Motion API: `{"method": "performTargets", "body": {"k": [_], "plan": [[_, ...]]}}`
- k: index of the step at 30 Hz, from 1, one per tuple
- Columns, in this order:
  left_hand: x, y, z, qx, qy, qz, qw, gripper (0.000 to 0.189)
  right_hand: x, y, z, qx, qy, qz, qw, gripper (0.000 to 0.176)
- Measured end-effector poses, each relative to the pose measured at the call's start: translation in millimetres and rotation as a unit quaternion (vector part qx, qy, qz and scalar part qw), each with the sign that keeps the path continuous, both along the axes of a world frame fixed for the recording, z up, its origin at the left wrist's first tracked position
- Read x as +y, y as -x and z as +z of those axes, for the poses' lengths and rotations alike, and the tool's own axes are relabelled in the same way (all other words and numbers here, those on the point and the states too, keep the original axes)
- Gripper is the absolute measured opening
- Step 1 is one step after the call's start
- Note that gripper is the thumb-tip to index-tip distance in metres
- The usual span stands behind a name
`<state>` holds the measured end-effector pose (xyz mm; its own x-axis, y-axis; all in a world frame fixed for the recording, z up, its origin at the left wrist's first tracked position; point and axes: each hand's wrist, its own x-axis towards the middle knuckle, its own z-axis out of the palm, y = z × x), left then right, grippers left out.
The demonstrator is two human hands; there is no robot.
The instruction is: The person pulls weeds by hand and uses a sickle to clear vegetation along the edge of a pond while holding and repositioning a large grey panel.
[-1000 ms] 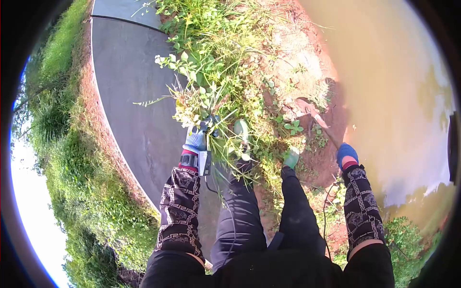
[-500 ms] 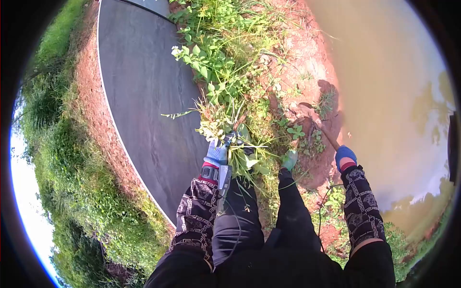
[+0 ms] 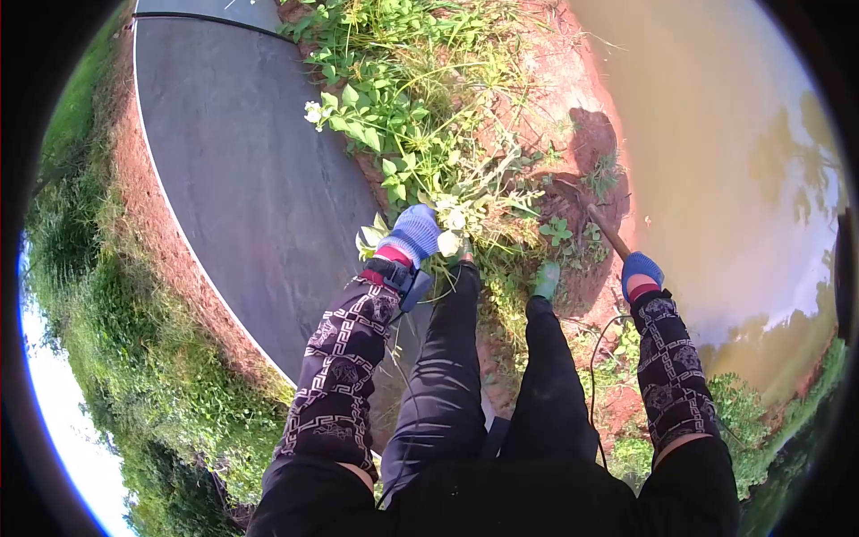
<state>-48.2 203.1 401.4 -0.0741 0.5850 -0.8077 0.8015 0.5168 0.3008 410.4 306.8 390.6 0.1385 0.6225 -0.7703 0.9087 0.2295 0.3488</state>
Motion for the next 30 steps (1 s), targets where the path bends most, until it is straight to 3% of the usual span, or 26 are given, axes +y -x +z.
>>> {"method": "performTargets", "body": {"k": [2, 5, 8, 11, 14, 16, 18, 22, 24, 26, 28, 29, 30], "plan": [[5.1, -18.9, -9.8, -0.015, 0.012, -0.083, 0.996, 0.035, -2.5, 4.8, 6.3, -0.006, 0.015, -0.002, 1.000, 0.021], [-18.7, -50.2, -66.4, 0.002, 0.005, -0.139, 0.990, 0.031, -8.0, -13.2, -1.3, -0.009, 0.028, -0.005, 1.000, 0.021], [-14.1, -81.7, -87.9, 0.022, 0.043, -0.166, 0.985, 0.027, -15.8, -43.4, -17.5, 0.003, 0.018, -0.023, 1.000, 0.022], [-7.7, -107.6, -109.7, 0.008, 0.060, -0.284, 0.957, 0.030, -17.6, -50.7, -7.9, 0.017, 0.041, -0.050, 0.998, 0.022], [-15.4, -128.3, -178.9, 0.075, 0.064, -0.248, 0.964, 0.033, -23.5, -70.9, -22.3, 0.013, 0.029, -0.070, 0.997, 0.021], [-9.4, -134.1, -227.4, 0.093, 0.135, -0.205, 0.965, 0.036, -25.0, -80.2, -23.7, 0.019, 0.026, -0.060, 0.998, 0.022], [-13.3, -127.4, -266.0, 0.103, 0.069, -0.227, 0.966, 0.051, -29.4, -92.7, -30.4, 0.034, 0.036, -0.053, 0.997, 0.022], [2.8, -103.3, -329.0, 0.232, 0.026, -0.259, 0.937, 0.070, -44.9, -120.1, -48.9, 0.055, 0.012, -0.025, 0.998, 0.024], [11.8, -87.4, -332.9, 0.220, 0.027, -0.204, 0.954, 0.067, -46.4, -116.4, -48.7, 0.045, 0.018, -0.033, 0.998, 0.024], [9.0, -65.7, -362.7, 0.249, 0.058, -0.143, 0.956, 0.057, -45.3, -112.7, -50.7, 0.013, 0.047, -0.107, 0.993, 0.023], [2.6, -53.7, -376.4, 0.248, 0.121, -0.110, 0.955, 0.047, -47.6, -101.8, -52.1, 0.013, 0.051, -0.114, 0.992, 0.023], [-8.4, -51.9, -377.7, 0.242, 0.100, -0.098, 0.960, 0.035, -50.7, -103.8, -52.1, 0.006, 0.051, -0.099, 0.994, 0.023], [-10.5, -48.5, -381.0, 0.242, 0.101, -0.099, 0.960, 0.035, -54.7, -109.5, -53.9, 0.001, 0.049, -0.085, 0.995, 0.023]]}}
